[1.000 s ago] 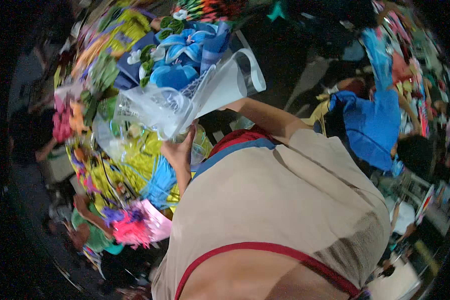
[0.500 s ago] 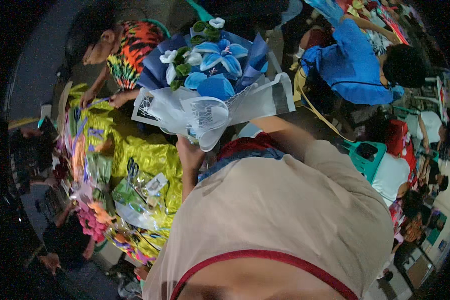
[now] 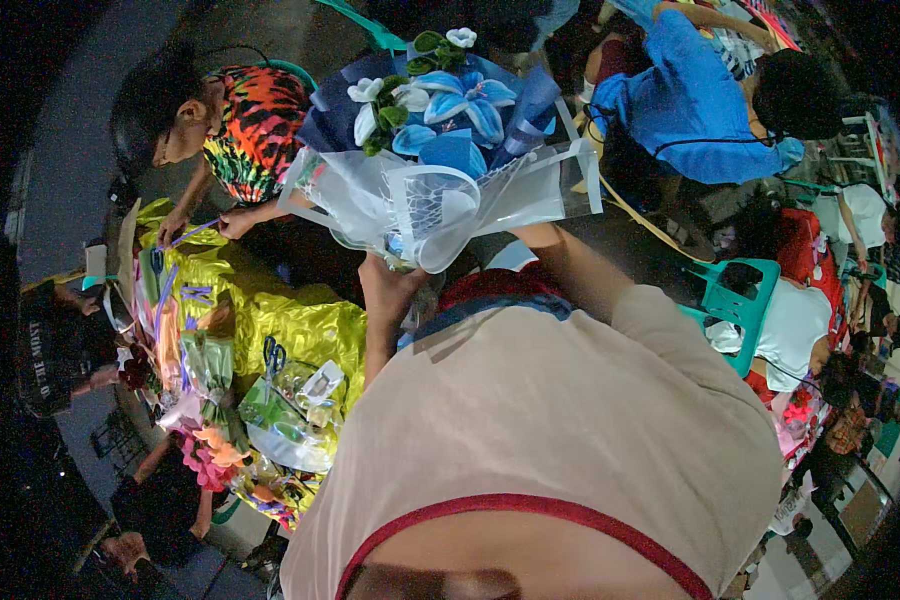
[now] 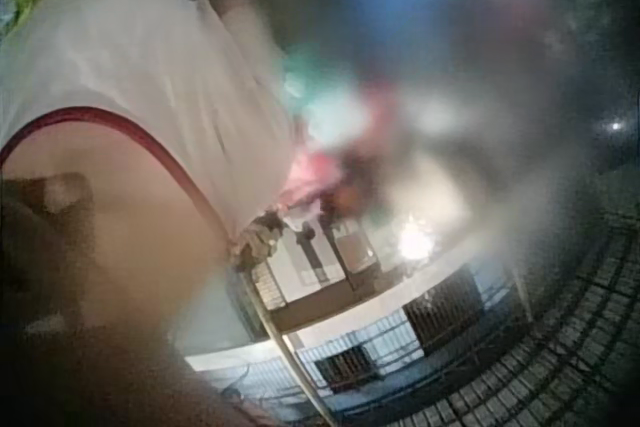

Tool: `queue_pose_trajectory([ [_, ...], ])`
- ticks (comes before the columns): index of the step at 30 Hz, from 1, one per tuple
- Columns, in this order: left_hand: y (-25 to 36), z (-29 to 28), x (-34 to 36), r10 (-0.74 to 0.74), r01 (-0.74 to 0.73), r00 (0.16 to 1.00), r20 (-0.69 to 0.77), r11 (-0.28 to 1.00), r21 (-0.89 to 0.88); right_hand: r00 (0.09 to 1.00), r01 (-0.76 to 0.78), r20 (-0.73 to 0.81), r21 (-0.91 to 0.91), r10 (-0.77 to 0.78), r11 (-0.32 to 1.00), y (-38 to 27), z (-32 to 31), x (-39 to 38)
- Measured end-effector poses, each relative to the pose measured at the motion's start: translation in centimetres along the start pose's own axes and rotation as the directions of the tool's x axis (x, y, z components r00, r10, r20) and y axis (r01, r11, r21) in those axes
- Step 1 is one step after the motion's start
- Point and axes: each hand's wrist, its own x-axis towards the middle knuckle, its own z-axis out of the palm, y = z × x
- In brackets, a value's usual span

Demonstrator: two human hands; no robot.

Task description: The person assembles a bouquet of fabric flowers by arranging them within layers of decorative mesh and plastic wrap, securing the base with tape and ribbon.

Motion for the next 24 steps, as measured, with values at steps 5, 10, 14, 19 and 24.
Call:
queue_pose_trajectory([
  [5,-0.4,0.6,-0.4,0.011,-0.012,1.000,-0.015,0.999,-0.031,1.000,-0.008,0.007,-0.010,0.008,1.000,0.5,-0.1,-0.4],
  [10,-0.9,0.8,-0.9,-0.017,0.018,1.000,-0.005,1.000,0.022,1.000,0.005,0.019,-0.021,-0.005,1.000,0.4,0.0,-0.1],
  [14,-0.4,0.4,-1.2,0.013,-0.012,1.000,-0.027,1.000,0.022,0.999,0.008,0.034,-0.029,-0.007,1.000,0.4,0.0,0.0],
  [19,-1.3,0.3,-1.7,-0.022,0.022,1.000,-0.002,1.000,0.000,0.999,0.024,0.047,-0.041,-0.022,0.999,0.2,0.2,0.4],
  [24,-1.0,0.1,-1.8,0.008,-0.008,1.000,-0.013,1.000,-0.005,0.997,0.045,0.057,-0.039,-0.043,0.998,-0.3,0.5,0.7],
])
